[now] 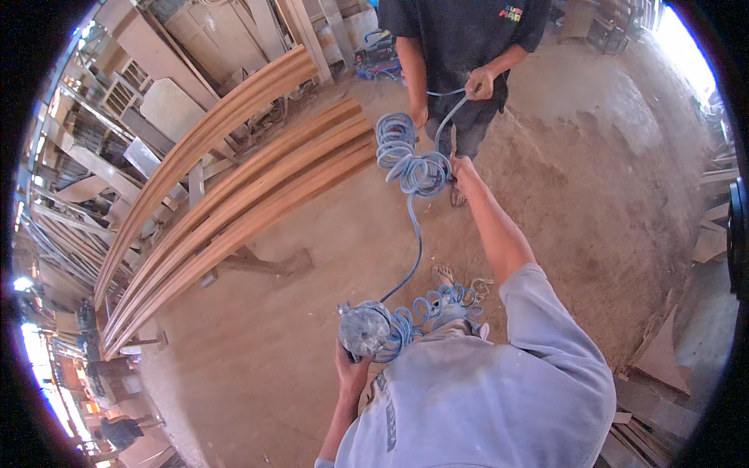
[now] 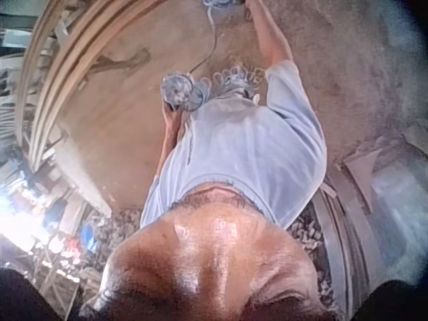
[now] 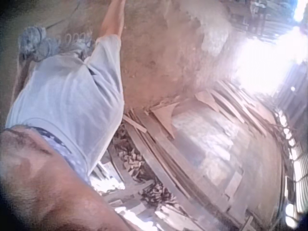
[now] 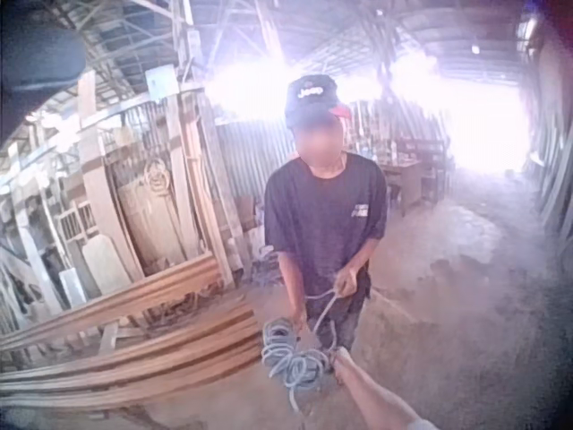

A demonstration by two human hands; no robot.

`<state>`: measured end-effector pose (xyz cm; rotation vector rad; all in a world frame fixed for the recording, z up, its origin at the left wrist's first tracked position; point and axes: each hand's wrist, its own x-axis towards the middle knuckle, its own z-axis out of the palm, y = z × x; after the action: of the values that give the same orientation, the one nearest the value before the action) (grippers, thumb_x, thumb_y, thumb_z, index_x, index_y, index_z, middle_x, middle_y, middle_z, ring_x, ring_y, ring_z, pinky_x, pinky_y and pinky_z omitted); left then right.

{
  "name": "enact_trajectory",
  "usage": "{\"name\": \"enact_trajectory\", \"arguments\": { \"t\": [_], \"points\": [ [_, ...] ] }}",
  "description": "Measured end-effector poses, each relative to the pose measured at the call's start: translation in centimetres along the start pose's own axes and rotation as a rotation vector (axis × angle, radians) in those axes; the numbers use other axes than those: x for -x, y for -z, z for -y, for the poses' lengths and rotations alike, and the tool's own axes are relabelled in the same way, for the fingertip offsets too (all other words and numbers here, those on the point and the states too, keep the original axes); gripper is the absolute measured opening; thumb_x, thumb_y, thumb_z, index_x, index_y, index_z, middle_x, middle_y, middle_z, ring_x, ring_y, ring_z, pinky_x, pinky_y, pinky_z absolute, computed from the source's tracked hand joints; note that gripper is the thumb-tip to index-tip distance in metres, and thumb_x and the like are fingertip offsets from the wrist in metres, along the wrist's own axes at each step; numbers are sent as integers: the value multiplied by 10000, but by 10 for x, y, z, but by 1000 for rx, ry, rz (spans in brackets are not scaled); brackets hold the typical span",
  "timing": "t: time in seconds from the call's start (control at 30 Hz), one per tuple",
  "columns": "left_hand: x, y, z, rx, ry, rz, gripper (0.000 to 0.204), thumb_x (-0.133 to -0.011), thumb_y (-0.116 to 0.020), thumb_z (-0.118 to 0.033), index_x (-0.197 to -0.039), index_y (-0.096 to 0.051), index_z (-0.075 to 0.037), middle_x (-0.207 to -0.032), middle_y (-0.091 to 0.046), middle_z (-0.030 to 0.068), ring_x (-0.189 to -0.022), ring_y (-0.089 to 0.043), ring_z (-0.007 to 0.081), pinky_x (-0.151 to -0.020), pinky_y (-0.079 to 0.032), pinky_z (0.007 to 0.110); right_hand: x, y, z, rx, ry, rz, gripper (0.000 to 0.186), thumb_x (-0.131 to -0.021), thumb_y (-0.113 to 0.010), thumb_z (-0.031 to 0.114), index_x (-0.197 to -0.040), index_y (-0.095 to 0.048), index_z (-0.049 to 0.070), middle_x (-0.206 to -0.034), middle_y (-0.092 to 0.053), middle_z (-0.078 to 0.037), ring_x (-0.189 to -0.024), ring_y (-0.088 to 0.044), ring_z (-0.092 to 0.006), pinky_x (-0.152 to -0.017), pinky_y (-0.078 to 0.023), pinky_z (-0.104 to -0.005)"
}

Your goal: The person uses a spray gun to apply a finish to long wooden planks, untangles the air hose, and refills the spray gun canister with paint from a bucket.

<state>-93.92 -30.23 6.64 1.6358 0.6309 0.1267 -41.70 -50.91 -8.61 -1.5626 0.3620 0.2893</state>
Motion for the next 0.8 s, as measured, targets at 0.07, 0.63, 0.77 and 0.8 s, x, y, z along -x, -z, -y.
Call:
{"name": "enact_trajectory", "arguments": {
  "t": [0.07, 0.63, 0.77, 0.8],
  "points": [
    [1, -4, -10, 29, -14, -7, 654, -680, -696, -7, -1278, -431, 5, -1184, -546, 112, -1104, -528, 198, -946, -424, 333, 5, -1, 8, -7, 14, 104, 136, -804, -628, 139, -745, -659, 20, -628, -586, -48, -522, -523, -144, -455, -368, -328],
    [4, 11, 40, 47, 31, -43, 605, -677, -602, 69, -1258, -446, -1, -1150, -552, 78, -1063, -541, 182, -916, -431, 304, 148, 29, 145, -337, 494, 233, 303, -897, -568, 176, -1182, -572, 73, -1069, -640, -43, -892, -586, -122, -767, -453, -255],
    [3, 10, 32, 41, 31, -29, 605, -672, -586, 75, -1256, -450, -10, -1156, -546, 77, -1071, -530, 176, -914, -424, 297, 137, 2, 127, -142, 667, 121, 307, -881, -563, 60, -1187, -576, 72, -1109, -611, -53, -919, -583, -140, -806, -457, -261],
    [3, 11, 34, 42, 46, -38, 604, -675, -585, 72, -1257, -449, -10, -1158, -545, 78, -1074, -527, 175, -917, -422, 297, 138, -5, 123, -273, 588, 219, 313, -886, -555, 67, -1199, -568, 74, -1109, -609, -49, -933, -579, -139, -824, -453, -264]
  ]
}}
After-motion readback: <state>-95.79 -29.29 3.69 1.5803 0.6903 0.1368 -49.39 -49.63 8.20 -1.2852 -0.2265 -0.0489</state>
